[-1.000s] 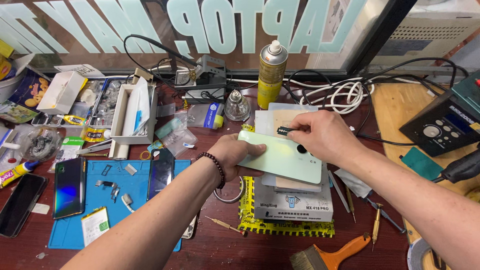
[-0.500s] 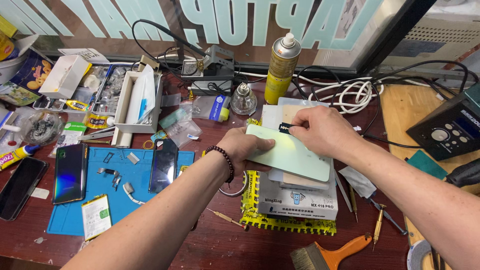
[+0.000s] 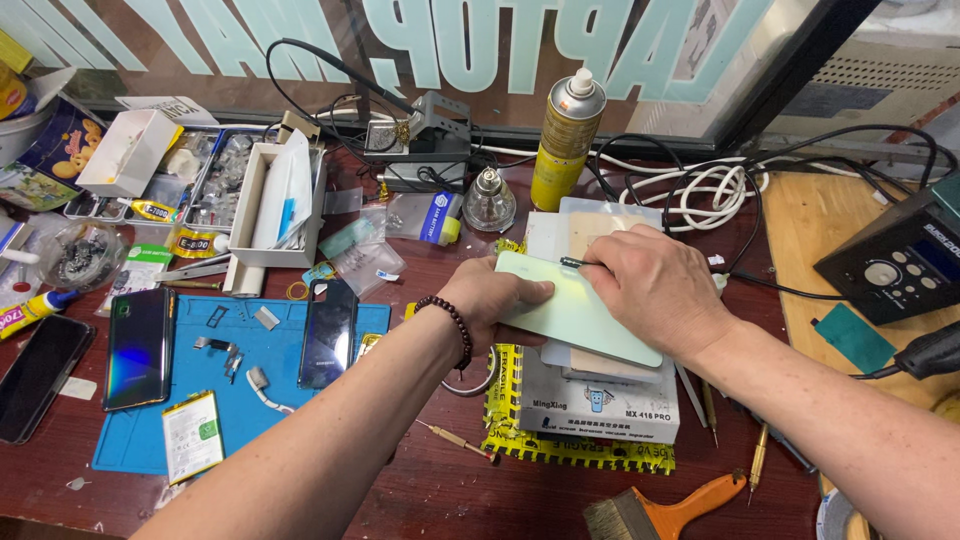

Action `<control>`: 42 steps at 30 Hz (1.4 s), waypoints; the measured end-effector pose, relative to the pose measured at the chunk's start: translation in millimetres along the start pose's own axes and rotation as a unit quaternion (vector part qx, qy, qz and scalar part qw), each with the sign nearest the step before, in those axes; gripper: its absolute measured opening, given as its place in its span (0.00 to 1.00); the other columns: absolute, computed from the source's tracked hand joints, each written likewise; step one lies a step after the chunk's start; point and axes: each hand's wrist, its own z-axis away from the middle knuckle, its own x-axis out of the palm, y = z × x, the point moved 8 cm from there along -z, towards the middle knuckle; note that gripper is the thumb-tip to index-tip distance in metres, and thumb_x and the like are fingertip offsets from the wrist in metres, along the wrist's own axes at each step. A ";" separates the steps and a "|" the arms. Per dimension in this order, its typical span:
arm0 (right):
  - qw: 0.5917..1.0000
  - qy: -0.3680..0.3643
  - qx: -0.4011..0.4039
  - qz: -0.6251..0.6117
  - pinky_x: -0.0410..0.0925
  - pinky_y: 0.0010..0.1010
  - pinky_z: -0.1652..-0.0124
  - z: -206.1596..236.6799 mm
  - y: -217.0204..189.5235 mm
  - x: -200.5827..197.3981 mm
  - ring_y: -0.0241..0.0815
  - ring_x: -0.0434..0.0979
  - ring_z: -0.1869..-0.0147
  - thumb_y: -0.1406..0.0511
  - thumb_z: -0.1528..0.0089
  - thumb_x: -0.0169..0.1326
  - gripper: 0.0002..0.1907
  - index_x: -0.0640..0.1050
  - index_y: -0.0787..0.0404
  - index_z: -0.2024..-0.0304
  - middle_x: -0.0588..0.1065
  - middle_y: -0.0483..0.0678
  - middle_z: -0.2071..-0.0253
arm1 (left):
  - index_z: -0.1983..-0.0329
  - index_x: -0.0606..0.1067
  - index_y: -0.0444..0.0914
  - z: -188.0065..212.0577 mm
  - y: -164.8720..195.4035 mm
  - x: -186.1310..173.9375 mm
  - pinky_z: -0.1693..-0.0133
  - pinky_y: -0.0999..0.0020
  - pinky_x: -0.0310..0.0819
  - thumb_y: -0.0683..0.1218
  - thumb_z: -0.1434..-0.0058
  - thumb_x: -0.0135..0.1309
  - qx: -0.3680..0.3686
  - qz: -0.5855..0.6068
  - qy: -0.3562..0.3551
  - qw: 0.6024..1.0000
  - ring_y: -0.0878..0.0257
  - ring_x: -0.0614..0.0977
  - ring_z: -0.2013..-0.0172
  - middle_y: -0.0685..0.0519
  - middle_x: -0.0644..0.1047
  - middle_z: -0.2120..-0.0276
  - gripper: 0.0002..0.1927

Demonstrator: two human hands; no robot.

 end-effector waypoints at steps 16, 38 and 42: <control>0.962 -0.204 0.167 -0.072 0.74 0.40 0.61 -27.9 41.7 33.6 0.51 0.85 0.66 0.61 0.45 0.61 0.10 0.84 0.60 0.66 0.82 0.53 0.71 | 0.46 0.70 0.38 0.6 -2.1 1.1 0.64 0.51 0.88 0.40 0.42 0.61 0.000 -0.010 0.000 1.000 0.54 0.85 0.57 0.47 0.81 0.54 0.22; 0.932 -0.322 0.168 -0.028 0.72 0.40 0.66 -44.8 40.4 41.6 0.47 0.81 0.71 0.60 0.47 0.62 0.09 0.83 0.57 0.70 0.79 0.50 0.76 | 0.46 0.70 0.37 -2.5 -2.9 -0.8 0.65 0.50 0.88 0.40 0.42 0.61 0.013 -0.011 -0.003 1.000 0.53 0.86 0.58 0.47 0.81 0.55 0.21; 0.927 -0.334 0.168 -0.025 0.71 0.44 0.65 -43.2 40.5 41.7 0.50 0.80 0.70 0.60 0.45 0.62 0.10 0.83 0.61 0.70 0.79 0.53 0.77 | 0.46 0.70 0.37 -2.7 -3.9 0.5 0.65 0.51 0.88 0.40 0.42 0.61 0.004 -0.011 -0.006 1.000 0.53 0.86 0.58 0.46 0.81 0.55 0.21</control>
